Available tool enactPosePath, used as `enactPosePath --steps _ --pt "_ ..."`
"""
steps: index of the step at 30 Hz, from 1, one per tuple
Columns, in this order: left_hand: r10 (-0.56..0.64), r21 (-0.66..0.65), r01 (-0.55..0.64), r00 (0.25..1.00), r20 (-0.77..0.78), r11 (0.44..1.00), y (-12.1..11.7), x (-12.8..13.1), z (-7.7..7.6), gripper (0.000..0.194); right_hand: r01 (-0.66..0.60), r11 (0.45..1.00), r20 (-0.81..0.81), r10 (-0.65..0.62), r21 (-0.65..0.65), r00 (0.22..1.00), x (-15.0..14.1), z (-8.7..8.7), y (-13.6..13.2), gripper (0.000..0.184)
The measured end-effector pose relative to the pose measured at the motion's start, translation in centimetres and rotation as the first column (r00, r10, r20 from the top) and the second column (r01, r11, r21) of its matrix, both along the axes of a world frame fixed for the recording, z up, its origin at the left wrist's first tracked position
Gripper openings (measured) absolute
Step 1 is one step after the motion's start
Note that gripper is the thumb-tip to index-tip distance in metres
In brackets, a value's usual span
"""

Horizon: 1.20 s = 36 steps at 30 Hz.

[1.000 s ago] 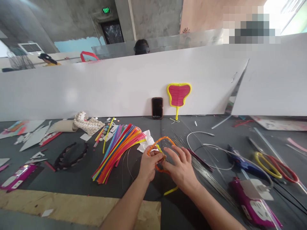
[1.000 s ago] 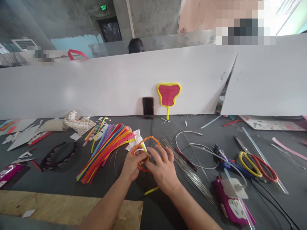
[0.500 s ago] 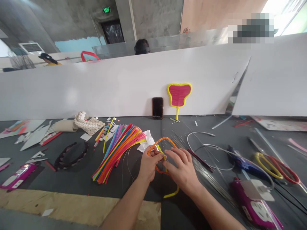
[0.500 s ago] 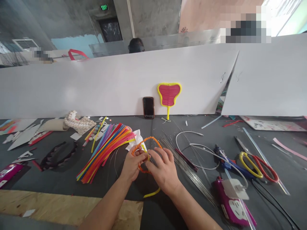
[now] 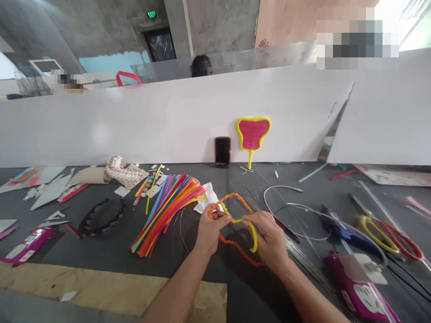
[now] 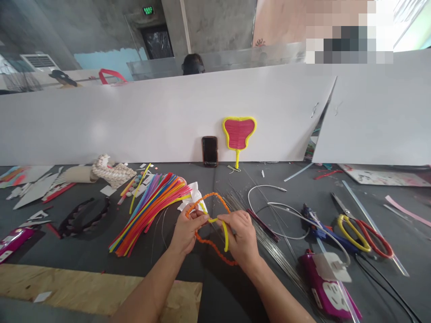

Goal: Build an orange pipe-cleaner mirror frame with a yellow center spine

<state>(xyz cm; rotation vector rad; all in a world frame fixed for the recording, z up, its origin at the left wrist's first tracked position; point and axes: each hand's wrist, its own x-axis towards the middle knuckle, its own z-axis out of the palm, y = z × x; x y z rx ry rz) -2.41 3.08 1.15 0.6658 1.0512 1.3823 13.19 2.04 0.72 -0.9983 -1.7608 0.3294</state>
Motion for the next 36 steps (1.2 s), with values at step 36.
enactPosePath --steps 36 --pt "0.112 -0.08 -0.118 0.991 -0.073 0.99 0.9 -1.0 -0.3 0.046 0.125 0.991 -0.071 -0.122 0.048 0.99 1.1 0.7 0.4 0.014"
